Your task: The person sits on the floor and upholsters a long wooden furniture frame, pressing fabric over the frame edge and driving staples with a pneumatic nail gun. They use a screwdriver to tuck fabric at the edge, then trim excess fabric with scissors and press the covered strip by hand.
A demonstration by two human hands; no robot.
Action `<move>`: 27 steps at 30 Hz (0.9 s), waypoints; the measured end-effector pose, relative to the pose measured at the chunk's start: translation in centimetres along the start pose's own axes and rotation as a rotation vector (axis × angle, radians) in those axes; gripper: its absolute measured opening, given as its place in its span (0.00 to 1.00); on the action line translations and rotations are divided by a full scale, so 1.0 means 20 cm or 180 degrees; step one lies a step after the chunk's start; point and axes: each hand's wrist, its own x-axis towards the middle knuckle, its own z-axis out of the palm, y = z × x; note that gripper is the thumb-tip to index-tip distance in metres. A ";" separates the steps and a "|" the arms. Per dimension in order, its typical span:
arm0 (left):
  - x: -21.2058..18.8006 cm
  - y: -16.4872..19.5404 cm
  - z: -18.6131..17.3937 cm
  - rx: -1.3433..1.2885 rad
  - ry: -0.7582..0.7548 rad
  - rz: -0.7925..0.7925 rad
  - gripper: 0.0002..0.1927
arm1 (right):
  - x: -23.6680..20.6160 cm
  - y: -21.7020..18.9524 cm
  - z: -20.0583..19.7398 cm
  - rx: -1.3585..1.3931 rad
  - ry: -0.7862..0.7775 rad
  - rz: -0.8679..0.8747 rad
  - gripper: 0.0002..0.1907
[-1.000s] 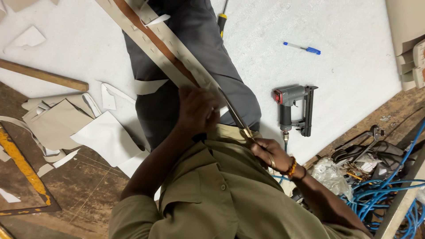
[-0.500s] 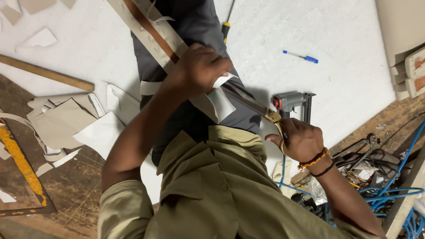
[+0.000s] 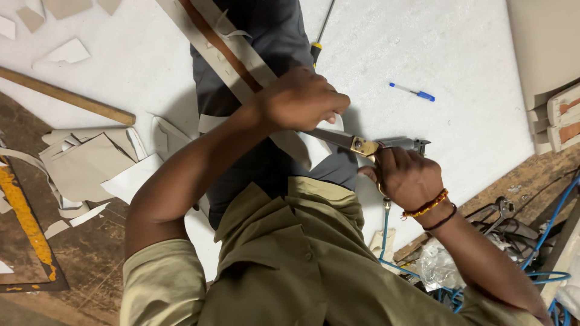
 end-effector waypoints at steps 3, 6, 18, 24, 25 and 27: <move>0.02 -0.01 0.01 -0.0126 0.0058 0.0109 0.08 | 0.05 0.01 -0.02 -0.0147 0.0071 -0.0041 0.25; 0.04 -0.02 0.03 -0.0221 -0.0219 -0.0135 0.07 | 0.09 0.00 -0.05 -0.0096 0.0033 -0.0102 0.25; 0.11 -0.04 0.03 -0.0451 -0.0444 -0.0648 0.07 | 0.07 0.02 0.08 -0.0051 0.0048 -0.0133 0.19; 0.09 -0.05 -0.05 -0.0731 0.0263 -0.0394 0.08 | 0.04 -0.01 0.07 0.0018 0.0051 0.0071 0.26; 0.09 -0.05 -0.06 -0.0720 0.0306 -0.0348 0.08 | 0.04 -0.02 0.06 0.0029 0.0126 0.0084 0.28; 0.10 -0.04 -0.08 -0.0639 0.0201 -0.0505 0.08 | 0.02 -0.04 0.04 0.0053 0.0263 0.0105 0.30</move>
